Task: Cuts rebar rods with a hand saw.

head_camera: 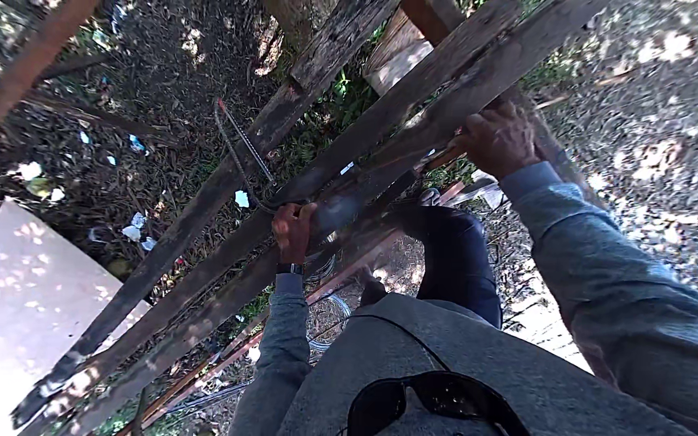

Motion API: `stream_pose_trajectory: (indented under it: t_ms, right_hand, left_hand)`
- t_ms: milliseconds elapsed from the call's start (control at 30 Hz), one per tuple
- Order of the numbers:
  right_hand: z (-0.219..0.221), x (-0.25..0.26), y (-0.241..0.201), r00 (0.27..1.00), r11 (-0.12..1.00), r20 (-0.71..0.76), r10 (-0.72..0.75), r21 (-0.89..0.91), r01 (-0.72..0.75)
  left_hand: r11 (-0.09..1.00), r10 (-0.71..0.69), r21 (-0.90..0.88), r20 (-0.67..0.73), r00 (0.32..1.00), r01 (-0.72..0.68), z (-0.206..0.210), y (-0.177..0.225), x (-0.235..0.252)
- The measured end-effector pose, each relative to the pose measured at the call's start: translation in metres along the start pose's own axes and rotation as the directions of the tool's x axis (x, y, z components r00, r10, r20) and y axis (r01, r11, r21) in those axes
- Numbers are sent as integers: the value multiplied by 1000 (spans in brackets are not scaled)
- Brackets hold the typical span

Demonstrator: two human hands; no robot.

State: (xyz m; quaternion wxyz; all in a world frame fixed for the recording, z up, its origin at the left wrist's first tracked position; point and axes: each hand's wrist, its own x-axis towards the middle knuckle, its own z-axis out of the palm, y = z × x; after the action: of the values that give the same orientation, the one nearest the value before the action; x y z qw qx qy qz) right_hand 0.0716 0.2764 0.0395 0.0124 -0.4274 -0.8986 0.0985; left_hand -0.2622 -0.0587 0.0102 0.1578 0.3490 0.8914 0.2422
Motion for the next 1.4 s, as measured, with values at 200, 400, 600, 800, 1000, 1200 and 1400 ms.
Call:
stream_pose_trajectory:
  t_ms: [200, 400, 600, 800, 1000, 1200, 1400]
  right_hand:
    - [0, -52, -17, 991, 990, -7, 137, 38, -137]
    - [5, -138, -61, 955, 953, -36, 293, 91, -289]
    - [36, -226, -146, 919, 884, 20, 393, 266, -384]
    - [62, -258, -196, 918, 792, 192, 347, 464, -397]
    - [65, -222, -115, 947, 822, 200, 251, 473, -318]
    - [21, -141, -29, 971, 947, 46, 234, 215, -239]
    - [-16, -91, 9, 875, 898, -231, 426, 224, -378]
  left_hand:
    - [1000, -3, 30, 36, 999, 2, -6, 5, -3]
    - [1000, 17, 8, 63, 998, -18, -9, 1, -6]
    - [999, -20, 33, 55, 998, 19, 1, 0, -9]
    - [984, -51, 173, 56, 997, 41, 12, -4, -6]
    - [996, 16, 91, -64, 998, -10, 15, 17, -11]
    - [996, 37, 89, -68, 997, -30, 13, 25, -13]
    - [996, -17, 92, -55, 998, 22, 9, 28, -10]
